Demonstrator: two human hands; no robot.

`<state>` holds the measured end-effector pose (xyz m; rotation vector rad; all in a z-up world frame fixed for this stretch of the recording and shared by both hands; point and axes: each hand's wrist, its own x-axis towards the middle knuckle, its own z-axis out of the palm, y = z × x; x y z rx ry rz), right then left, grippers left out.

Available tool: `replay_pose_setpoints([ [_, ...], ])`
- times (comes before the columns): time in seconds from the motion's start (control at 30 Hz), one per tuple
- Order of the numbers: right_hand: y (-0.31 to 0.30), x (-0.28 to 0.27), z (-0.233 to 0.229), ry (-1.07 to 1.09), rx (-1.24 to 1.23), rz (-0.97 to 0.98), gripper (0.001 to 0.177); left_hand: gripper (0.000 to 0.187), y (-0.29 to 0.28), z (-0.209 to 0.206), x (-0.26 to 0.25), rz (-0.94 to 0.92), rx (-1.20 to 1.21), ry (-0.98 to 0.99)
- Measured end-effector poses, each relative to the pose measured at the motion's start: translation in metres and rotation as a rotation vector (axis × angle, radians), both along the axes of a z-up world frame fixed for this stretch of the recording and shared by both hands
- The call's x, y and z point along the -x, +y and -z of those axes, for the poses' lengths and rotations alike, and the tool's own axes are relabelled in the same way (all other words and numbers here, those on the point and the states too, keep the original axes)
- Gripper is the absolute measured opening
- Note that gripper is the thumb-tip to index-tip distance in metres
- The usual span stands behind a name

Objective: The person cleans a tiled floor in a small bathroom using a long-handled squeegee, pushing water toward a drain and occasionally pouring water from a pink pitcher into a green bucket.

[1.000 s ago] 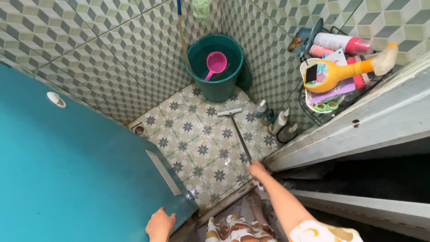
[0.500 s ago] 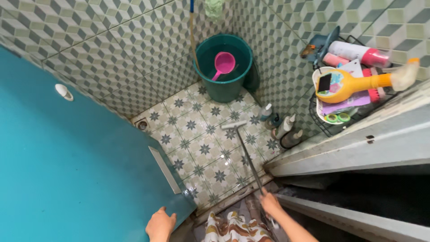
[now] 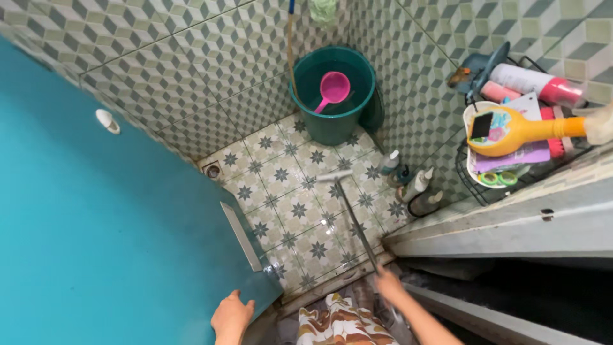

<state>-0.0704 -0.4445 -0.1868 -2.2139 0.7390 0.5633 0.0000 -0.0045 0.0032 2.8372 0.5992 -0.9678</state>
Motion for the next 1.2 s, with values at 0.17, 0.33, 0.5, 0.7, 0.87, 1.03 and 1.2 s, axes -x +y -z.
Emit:
replay_pose_setpoints([
  [0.17, 0.009, 0.060, -0.033, 0.093, -0.014, -0.111, 0.050, 0.065, -0.002, 0.003, 0.002, -0.004, 0.021, -0.031],
  [0.33, 0.015, -0.015, 0.040, -0.323, 0.252, -0.649, 0.020, 0.064, -0.006, -0.004, 0.003, 0.019, 0.022, -0.050],
  [0.5, 0.036, -0.117, 0.003, -0.117, 0.008, -0.181, 0.059, 0.064, -0.005, -0.011, 0.003, 0.037, 0.021, -0.032],
  [0.7, 0.033, -0.010, -0.061, -0.078, -0.021, -0.159, 0.058, 0.064, -0.007, -0.012, 0.005, 0.065, 0.009, -0.033],
  [0.87, 0.020, 0.094, -0.100, 0.130, 0.002, -0.226, 0.059, 0.063, -0.007, -0.015, 0.003, 0.062, 0.022, 0.008],
  [1.03, 0.022, 0.087, -0.073, 0.192, -0.021, -0.198, 0.060, 0.062, -0.010, -0.017, 0.000, 0.067, 0.040, -0.038],
  [1.2, 0.045, -0.032, -0.028, 0.024, -0.007, -0.195, 0.057, 0.061, -0.008, -0.012, 0.003, 0.077, 0.051, -0.056],
])
